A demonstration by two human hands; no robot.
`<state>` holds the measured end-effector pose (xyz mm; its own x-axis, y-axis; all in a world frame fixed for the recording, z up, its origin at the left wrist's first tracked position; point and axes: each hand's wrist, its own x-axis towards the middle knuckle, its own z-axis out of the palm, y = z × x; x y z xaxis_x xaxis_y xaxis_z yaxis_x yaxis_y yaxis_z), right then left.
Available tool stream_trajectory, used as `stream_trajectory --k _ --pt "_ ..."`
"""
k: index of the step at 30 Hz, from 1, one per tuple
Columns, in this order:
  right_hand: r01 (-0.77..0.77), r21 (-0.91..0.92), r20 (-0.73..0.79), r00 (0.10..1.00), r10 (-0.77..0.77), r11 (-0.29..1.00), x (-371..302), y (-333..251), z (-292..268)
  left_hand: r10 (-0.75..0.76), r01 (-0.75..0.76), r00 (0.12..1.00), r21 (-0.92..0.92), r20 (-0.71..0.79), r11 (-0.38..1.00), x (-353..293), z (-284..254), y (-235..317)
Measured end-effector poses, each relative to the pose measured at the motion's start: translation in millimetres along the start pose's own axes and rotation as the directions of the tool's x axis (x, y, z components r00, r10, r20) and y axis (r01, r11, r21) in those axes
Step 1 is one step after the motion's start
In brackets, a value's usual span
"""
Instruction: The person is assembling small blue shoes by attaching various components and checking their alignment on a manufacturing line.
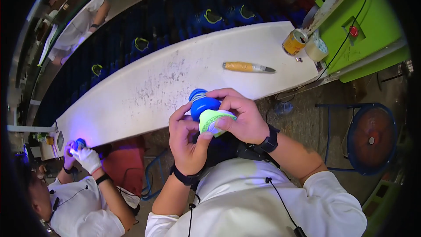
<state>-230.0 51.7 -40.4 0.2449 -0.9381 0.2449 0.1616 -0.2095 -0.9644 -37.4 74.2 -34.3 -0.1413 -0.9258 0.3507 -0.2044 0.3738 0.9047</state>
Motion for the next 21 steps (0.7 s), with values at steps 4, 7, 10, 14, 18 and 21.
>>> stream_trajectory --k 4,7,10,14,18,21 --pt "-0.081 -0.023 -0.038 0.996 0.080 0.996 -12.9 -0.6 2.9 -0.026 0.017 0.998 -0.139 -0.064 0.990 -11.2 -0.3 -6.5" --pt "0.100 -0.270 0.012 0.995 -0.100 0.958 -20.5 -4.4 1.0 0.091 -0.092 0.996 0.051 0.014 0.994 -16.1 -7.8 -6.3" --pt "0.138 -0.344 0.070 0.990 -0.121 0.929 -27.7 -8.2 0.3 0.121 -0.129 0.989 0.099 0.088 0.987 -19.1 -13.5 -2.4" --pt "0.131 -0.312 0.094 0.990 -0.107 0.941 -33.0 -7.3 2.0 0.113 -0.125 0.986 0.093 0.127 0.988 -25.1 -18.0 -3.7" --pt "0.142 -0.319 0.106 0.988 -0.114 0.937 -34.8 -7.2 1.7 0.123 -0.142 0.980 0.117 0.155 0.983 -25.4 -20.7 -2.2" --pt "0.148 -0.326 0.128 0.986 -0.111 0.934 -36.4 -4.9 1.4 0.135 -0.153 0.978 0.106 0.156 0.983 -26.8 -19.5 -4.2"
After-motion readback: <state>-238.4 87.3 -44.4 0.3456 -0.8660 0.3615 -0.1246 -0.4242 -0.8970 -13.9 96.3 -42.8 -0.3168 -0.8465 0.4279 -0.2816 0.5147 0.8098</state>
